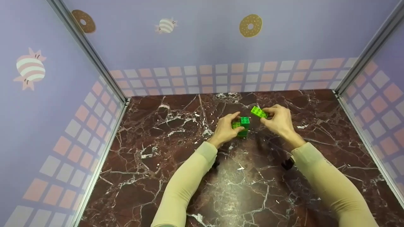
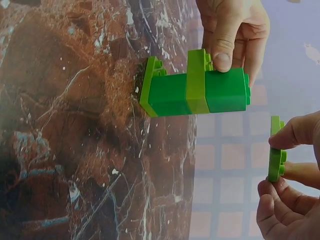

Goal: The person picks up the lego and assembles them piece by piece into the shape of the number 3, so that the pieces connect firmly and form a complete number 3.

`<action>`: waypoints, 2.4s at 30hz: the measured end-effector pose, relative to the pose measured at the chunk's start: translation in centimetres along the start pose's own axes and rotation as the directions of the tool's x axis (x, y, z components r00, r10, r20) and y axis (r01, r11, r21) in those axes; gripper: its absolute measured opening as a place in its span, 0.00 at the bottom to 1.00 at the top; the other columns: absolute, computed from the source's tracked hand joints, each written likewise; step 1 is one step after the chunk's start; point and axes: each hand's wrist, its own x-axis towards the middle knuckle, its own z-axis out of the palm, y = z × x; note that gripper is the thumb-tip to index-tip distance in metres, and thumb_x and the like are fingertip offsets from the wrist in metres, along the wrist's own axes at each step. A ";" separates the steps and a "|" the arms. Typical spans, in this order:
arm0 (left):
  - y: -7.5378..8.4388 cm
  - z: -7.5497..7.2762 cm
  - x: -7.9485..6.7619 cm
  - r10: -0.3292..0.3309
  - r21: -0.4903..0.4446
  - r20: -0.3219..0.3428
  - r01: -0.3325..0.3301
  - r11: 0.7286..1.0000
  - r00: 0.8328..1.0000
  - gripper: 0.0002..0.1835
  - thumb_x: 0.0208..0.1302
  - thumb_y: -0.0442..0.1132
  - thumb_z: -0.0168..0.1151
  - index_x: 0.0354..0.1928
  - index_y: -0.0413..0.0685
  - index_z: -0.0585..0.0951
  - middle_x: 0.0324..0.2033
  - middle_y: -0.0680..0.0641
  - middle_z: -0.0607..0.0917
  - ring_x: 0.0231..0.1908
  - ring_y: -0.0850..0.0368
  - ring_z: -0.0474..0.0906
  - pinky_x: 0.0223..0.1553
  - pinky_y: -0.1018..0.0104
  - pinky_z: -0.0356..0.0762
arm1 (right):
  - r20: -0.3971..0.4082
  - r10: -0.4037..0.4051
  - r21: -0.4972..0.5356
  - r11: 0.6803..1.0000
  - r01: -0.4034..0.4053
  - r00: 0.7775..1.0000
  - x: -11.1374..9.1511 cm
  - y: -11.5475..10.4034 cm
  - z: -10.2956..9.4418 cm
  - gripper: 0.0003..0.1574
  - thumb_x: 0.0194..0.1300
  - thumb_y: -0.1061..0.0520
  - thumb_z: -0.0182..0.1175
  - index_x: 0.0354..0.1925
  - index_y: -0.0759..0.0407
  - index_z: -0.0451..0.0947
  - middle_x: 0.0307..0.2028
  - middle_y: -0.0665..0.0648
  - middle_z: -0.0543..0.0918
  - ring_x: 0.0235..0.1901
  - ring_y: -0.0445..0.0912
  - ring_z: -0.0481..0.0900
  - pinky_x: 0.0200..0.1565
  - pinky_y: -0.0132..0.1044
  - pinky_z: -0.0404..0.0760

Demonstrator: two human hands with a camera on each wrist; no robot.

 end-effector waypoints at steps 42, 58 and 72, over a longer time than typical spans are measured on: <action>0.6 -1.8 0.0 0.098 -0.031 -0.166 -0.105 0.994 0.981 0.22 0.68 0.40 0.82 0.61 0.42 0.91 0.52 0.41 0.95 0.51 0.47 0.93 0.56 0.60 0.91 | 0.243 -0.208 0.232 0.961 0.151 0.947 1.3 -1.6 2.4 0.27 0.64 0.69 0.74 0.62 0.69 0.89 0.52 0.68 0.91 0.43 0.61 0.93 0.40 0.20 0.81; -0.3 -1.3 -0.1 0.082 -0.018 -0.163 -0.086 0.996 0.983 0.21 0.67 0.40 0.83 0.59 0.42 0.92 0.51 0.42 0.96 0.48 0.50 0.93 0.52 0.63 0.91 | 0.256 -0.200 0.216 0.965 0.146 0.946 1.3 -0.8 3.2 0.26 0.65 0.68 0.76 0.61 0.69 0.89 0.56 0.71 0.92 0.52 0.67 0.94 0.54 0.64 0.92; -0.4 -1.4 0.1 0.079 -0.043 -0.143 -0.086 0.995 0.987 0.20 0.68 0.39 0.81 0.59 0.38 0.91 0.51 0.40 0.96 0.48 0.47 0.94 0.52 0.62 0.92 | 0.278 -0.137 0.309 0.950 0.046 0.951 1.5 0.1 3.8 0.25 0.69 0.68 0.76 0.63 0.69 0.89 0.57 0.73 0.91 0.48 0.67 0.95 0.40 0.16 0.83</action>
